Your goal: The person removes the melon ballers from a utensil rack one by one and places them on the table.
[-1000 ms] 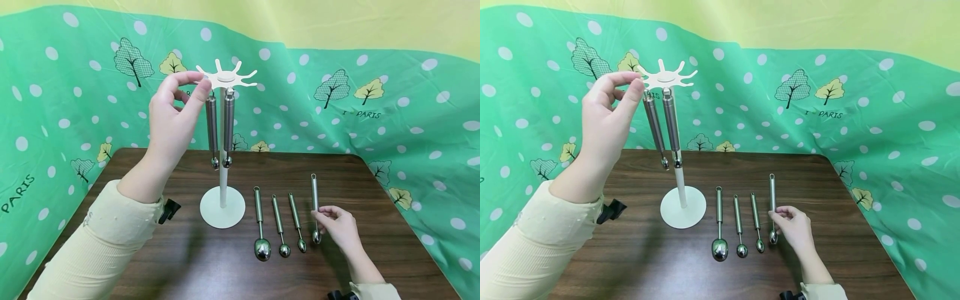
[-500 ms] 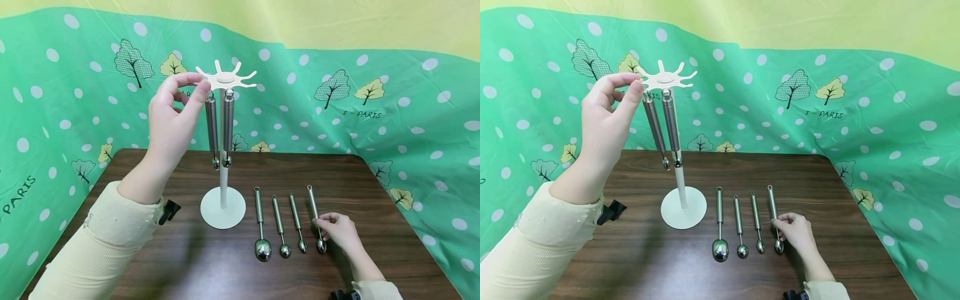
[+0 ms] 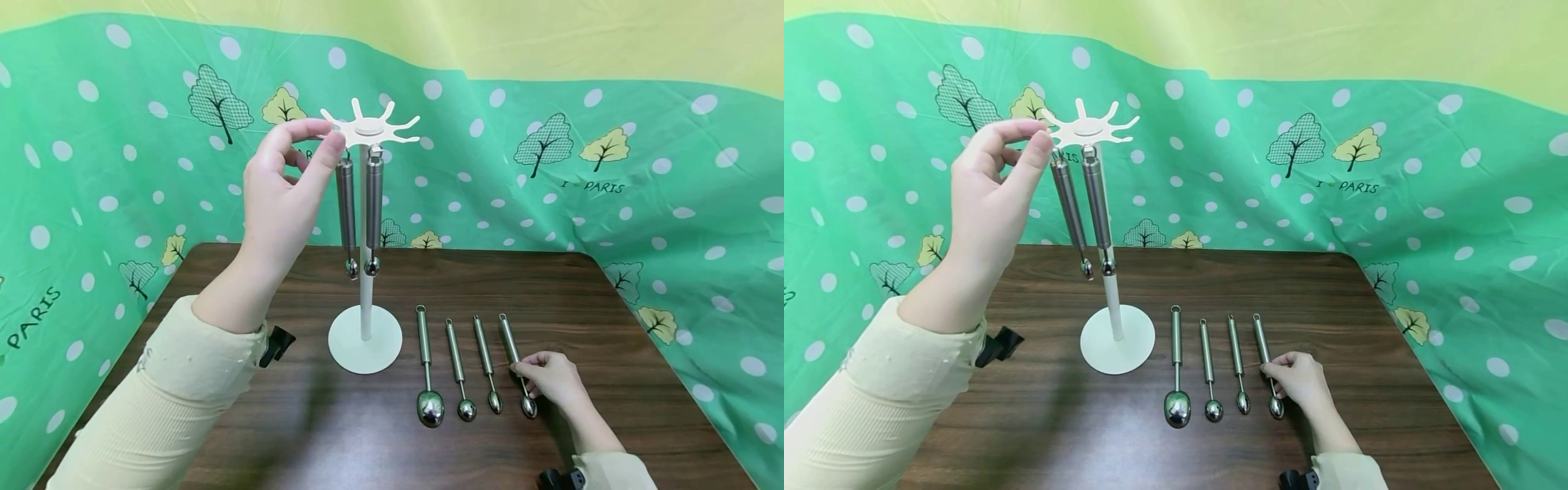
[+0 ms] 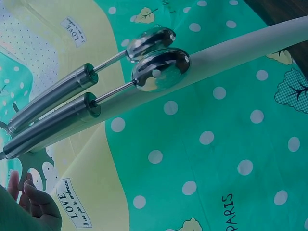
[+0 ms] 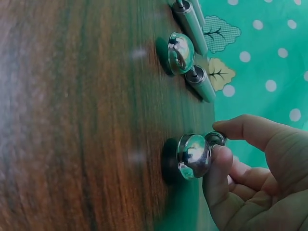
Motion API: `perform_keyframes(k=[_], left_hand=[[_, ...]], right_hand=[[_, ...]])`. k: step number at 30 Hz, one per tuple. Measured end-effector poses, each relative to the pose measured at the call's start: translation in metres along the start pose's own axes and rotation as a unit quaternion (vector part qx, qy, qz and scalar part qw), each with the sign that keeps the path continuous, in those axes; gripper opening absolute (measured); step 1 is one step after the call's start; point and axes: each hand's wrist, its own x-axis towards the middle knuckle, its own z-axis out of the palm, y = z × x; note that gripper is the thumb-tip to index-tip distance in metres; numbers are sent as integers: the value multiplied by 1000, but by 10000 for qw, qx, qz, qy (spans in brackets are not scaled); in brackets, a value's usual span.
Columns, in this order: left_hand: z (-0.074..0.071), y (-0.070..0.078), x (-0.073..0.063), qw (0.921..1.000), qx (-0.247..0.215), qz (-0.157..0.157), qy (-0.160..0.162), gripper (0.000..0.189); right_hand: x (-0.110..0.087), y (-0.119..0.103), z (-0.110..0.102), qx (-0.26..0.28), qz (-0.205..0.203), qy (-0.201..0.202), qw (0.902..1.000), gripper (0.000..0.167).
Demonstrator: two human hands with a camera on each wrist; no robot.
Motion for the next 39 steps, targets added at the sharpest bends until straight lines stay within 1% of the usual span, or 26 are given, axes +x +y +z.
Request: perform_keyframes(k=[12, 14, 19, 32, 39], left_hand=[[0, 0, 1, 10000, 14, 21, -9, 31], [0, 0, 1, 10000, 13, -27, -12, 31], [0, 0, 1, 10000, 22, -37, -6, 31], [0, 0, 1, 10000, -54, -7, -4, 31], [0, -1, 1, 10000, 11, 10, -1, 31]], right_hand=[[3, 1, -4, -42, 93, -102, 9999, 29], [3, 1, -4, -46, 113, -113, 9999, 29], [5, -1, -4, -49, 143, -160, 9998, 28], [6, 1, -5, 2, 195, -162, 9997, 30], [5, 1, -5, 86, 186, -208, 9996, 36]])
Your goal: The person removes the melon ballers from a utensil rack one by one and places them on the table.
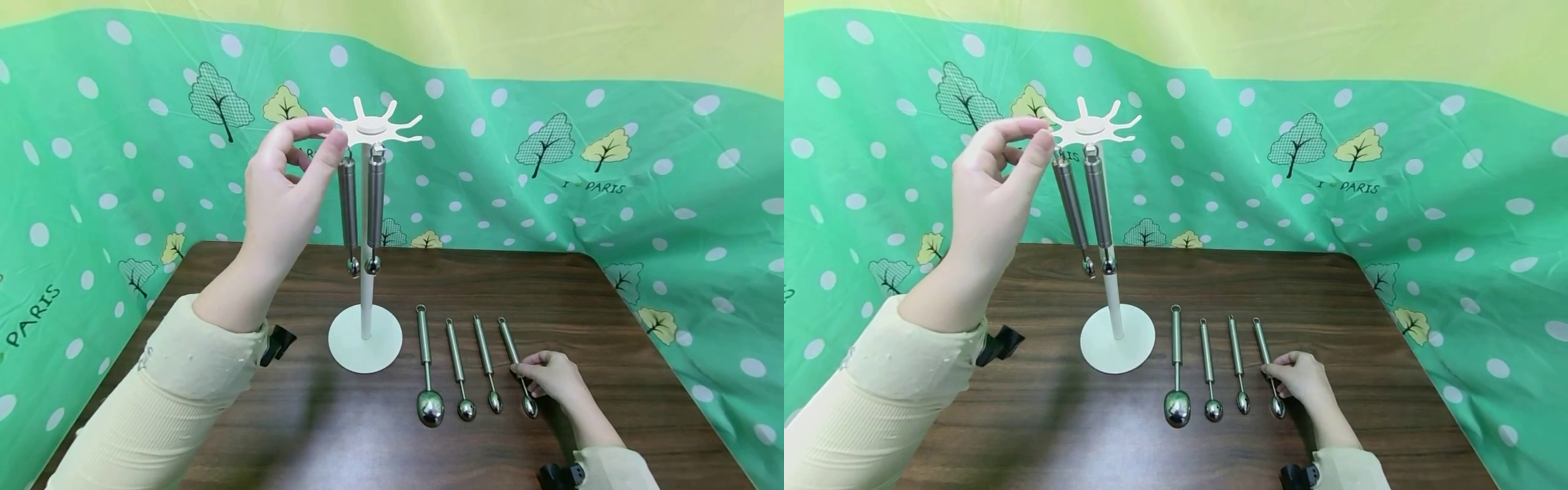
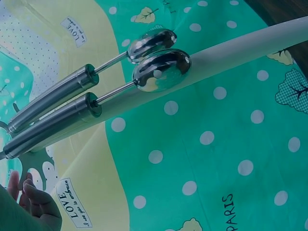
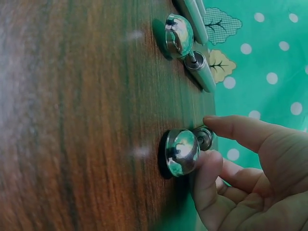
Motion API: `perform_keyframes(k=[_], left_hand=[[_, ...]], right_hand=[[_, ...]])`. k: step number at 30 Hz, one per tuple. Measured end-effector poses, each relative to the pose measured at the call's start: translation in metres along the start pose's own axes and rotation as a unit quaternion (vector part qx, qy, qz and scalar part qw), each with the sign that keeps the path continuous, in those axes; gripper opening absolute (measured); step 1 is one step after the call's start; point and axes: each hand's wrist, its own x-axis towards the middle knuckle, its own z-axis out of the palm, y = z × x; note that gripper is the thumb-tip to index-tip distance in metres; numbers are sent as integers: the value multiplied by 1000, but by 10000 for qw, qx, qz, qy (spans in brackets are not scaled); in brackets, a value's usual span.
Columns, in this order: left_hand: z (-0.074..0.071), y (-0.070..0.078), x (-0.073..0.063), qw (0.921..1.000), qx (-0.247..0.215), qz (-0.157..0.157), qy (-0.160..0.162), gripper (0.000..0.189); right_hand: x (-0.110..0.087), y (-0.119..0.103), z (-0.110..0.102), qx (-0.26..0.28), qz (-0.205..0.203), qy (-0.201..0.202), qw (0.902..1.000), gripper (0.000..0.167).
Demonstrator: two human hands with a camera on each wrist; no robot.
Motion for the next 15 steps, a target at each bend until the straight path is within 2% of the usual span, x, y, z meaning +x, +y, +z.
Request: perform_keyframes(k=[7, 15], left_hand=[[0, 0, 1, 10000, 16, 15, 9, 31], [0, 2, 0, 10000, 10, 45, 37, 31]], right_hand=[[-1, -4, -3, -45, -112, 164, 9998, 48], [-5, -26, -6, -99, -380, 151, 9991, 51]])
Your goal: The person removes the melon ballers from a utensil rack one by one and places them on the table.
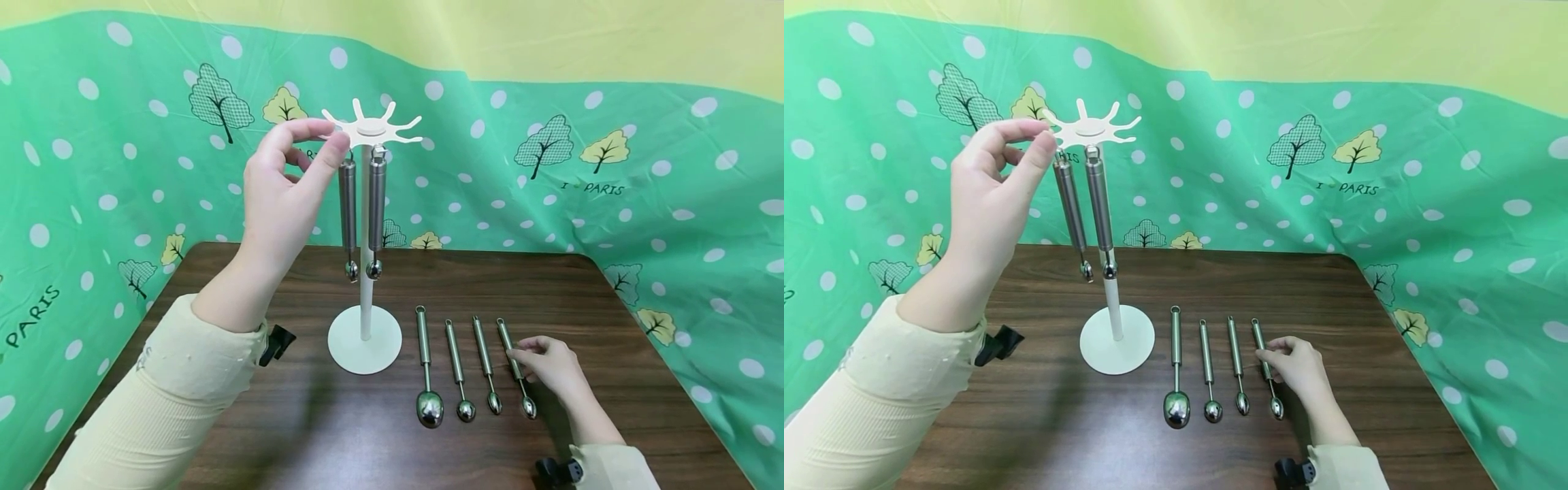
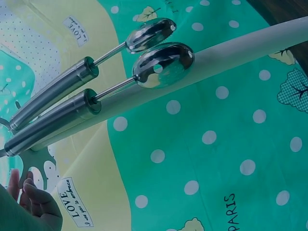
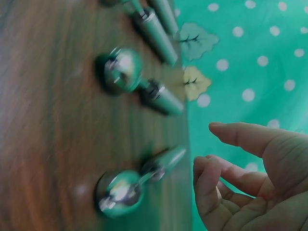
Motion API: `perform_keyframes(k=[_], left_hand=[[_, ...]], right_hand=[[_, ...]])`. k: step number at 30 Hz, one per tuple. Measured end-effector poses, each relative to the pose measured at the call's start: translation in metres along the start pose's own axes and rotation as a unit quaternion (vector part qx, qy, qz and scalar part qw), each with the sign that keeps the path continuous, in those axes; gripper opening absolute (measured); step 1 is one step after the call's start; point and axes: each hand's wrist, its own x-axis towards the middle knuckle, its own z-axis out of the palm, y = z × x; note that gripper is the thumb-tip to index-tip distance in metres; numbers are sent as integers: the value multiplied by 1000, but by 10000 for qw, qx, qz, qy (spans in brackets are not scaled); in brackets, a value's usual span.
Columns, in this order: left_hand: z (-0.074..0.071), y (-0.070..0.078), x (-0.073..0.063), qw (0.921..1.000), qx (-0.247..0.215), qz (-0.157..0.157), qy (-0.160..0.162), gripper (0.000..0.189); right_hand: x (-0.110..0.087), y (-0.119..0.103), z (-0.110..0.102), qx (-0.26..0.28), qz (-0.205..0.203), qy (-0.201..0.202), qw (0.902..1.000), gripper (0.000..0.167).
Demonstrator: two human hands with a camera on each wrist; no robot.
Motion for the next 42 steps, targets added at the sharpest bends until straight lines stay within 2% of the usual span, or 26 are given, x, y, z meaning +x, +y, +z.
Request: perform_keyframes(k=[13, 23, 30, 35, 42], left_hand=[[0, -1, 1, 10000, 16, 13, 22, 31], [2, 2, -1, 10000, -53, 68, 29, 29], [3, 2, -1, 9999, -43, 140, 20, 29], [5, 2, -1, 9998, -202, 25, 4, 31], [4, 0, -3, 9991, -366, -184, -82, 34]], right_hand=[[-15, -43, 4, 452, -453, -7, 9979, 48], [-28, -72, 6, 805, -1027, 116, 9914, 40], [-39, -91, 12, 1232, -1081, -24, 9865, 40], [-46, -105, 14, 1472, -1209, -28, 9817, 38], [-54, -123, 18, 1783, -1630, -65, 9704, 33]])
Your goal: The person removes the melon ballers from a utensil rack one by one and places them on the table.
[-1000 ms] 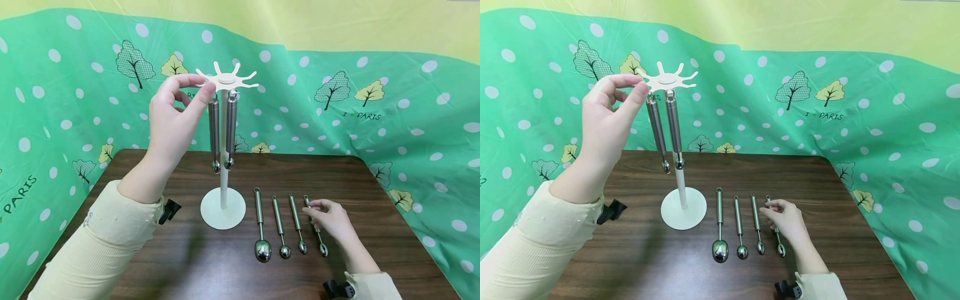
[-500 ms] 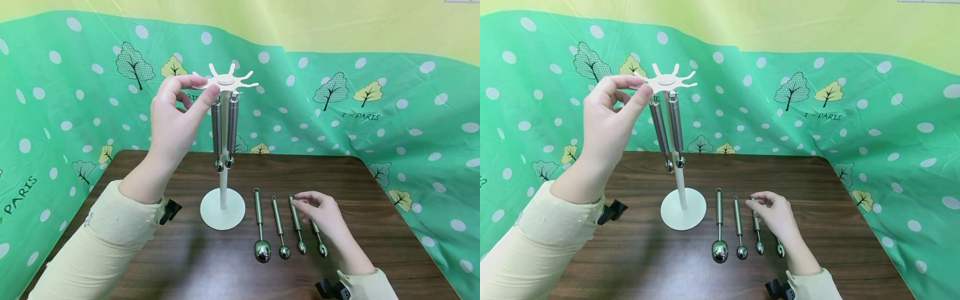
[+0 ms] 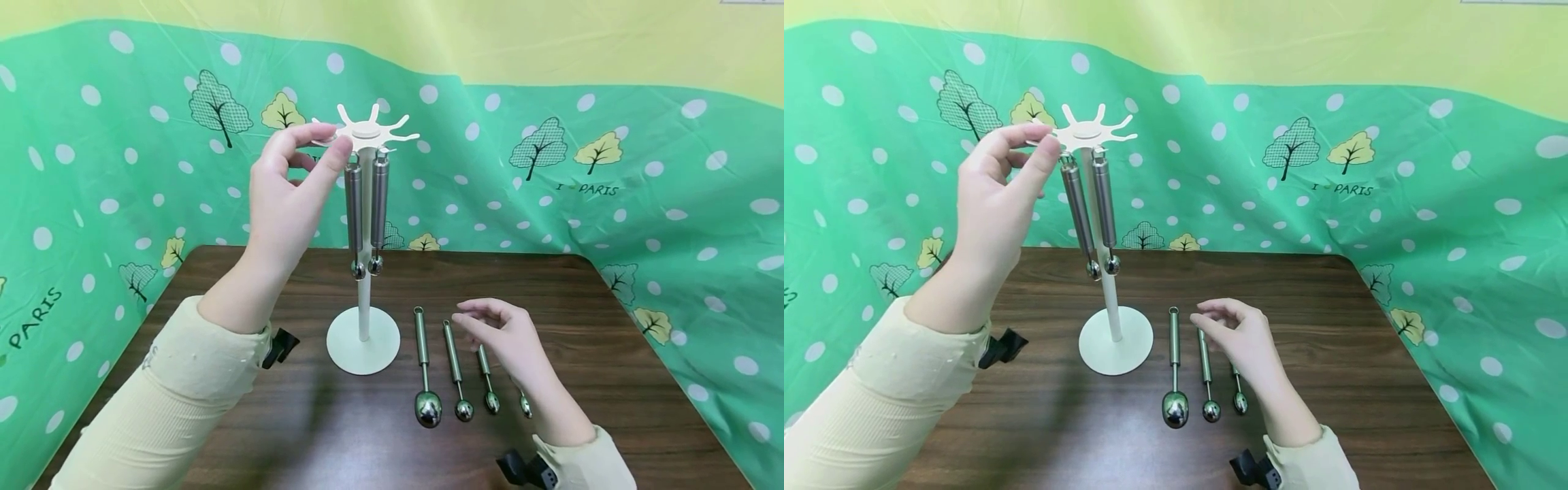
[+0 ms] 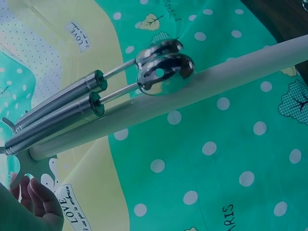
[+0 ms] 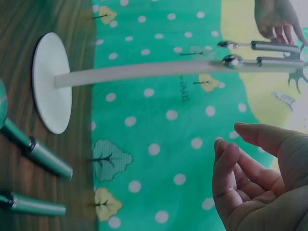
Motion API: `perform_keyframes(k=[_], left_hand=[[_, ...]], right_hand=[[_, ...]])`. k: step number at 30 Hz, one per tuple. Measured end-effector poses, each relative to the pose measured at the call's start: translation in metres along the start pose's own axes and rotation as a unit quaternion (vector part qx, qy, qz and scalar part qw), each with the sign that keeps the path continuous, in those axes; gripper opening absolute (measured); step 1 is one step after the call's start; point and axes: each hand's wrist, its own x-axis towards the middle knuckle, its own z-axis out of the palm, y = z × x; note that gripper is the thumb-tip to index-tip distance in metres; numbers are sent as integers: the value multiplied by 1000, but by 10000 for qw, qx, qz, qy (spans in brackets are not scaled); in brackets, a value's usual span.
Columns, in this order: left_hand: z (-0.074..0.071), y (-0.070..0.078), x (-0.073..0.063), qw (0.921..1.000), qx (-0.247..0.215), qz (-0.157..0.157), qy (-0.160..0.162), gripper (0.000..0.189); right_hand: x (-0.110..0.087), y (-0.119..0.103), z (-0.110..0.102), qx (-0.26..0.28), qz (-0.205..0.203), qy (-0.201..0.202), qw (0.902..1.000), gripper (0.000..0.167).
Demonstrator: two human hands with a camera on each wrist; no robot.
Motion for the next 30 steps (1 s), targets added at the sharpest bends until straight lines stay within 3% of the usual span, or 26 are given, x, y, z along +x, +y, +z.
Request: perform_keyframes(k=[9, 19, 30], left_hand=[[-7, -5, 1, 9998, 136, -31, 166, 31], [-8, -4, 1, 9996, -136, -232, 73, 34], [-11, -2, 2, 9958, -681, -448, -424, 42]], right_hand=[[4, -17, 9, 256, -288, -62, 9992, 29], [8, -40, 17, 350, -591, -115, 9976, 27], [17, -63, 24, 297, -1058, -182, 9938, 24]])
